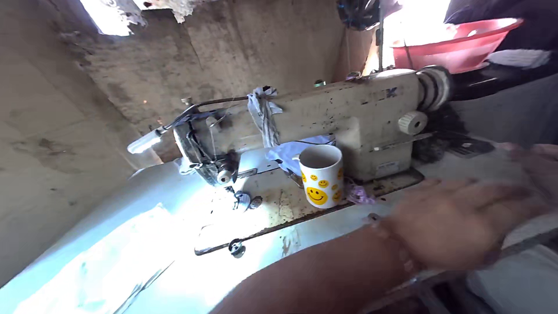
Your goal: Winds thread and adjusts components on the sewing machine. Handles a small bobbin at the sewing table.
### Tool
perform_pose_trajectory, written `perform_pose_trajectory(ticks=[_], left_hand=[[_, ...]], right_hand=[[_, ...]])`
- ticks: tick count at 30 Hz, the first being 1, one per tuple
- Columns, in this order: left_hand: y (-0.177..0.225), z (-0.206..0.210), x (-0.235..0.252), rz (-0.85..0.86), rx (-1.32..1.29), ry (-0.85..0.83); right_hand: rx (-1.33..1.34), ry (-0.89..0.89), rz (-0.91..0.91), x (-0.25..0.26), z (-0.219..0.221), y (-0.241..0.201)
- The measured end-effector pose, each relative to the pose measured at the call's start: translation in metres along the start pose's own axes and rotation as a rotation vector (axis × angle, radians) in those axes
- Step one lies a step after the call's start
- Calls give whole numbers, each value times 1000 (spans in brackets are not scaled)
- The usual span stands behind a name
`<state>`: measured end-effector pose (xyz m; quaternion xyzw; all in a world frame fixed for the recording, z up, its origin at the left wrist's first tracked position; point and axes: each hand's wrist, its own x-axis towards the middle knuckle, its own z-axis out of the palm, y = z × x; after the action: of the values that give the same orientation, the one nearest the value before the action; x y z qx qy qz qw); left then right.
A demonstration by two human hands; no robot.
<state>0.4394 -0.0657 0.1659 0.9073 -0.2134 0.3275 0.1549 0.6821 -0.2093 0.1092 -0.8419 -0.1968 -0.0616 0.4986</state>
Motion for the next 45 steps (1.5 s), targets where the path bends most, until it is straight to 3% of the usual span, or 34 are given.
perform_pose_trajectory(ticks=[2,4,7,11,16,20,33,38,40,42,43,45], left_hand=[[-16,45,60,-195,-175,-74],[-37,85,100,-411,-423,-5],[-59,123,116,-678,-724,-37],[-61,111,114,-894,-639,-253],[-62,102,106,-1095,-664,-45],[-56,103,107,-1101,-672,-24],[-49,106,104,-1054,-676,86],[-79,105,82,-1064,-664,253],[-74,101,86,-1021,-616,108],[-59,96,90,-867,-469,-215],[-53,99,93,-788,-374,-328],[-51,116,94,-726,-316,-307]], right_hand=[[63,23,-14,-5,-3,1],[135,55,21,-9,-4,-9],[187,73,51,-4,-3,-9],[261,60,52,1,-4,2],[72,26,39,-3,0,-8],[-108,-10,-45,-3,1,-8],[-86,17,35,-5,-4,-19],[42,123,135,-3,-6,-9],[68,137,75,-5,-6,-12],[141,110,-33,-13,-2,-13],[171,36,-105,-21,-1,-22],[140,-241,-313,-43,1,-60]])
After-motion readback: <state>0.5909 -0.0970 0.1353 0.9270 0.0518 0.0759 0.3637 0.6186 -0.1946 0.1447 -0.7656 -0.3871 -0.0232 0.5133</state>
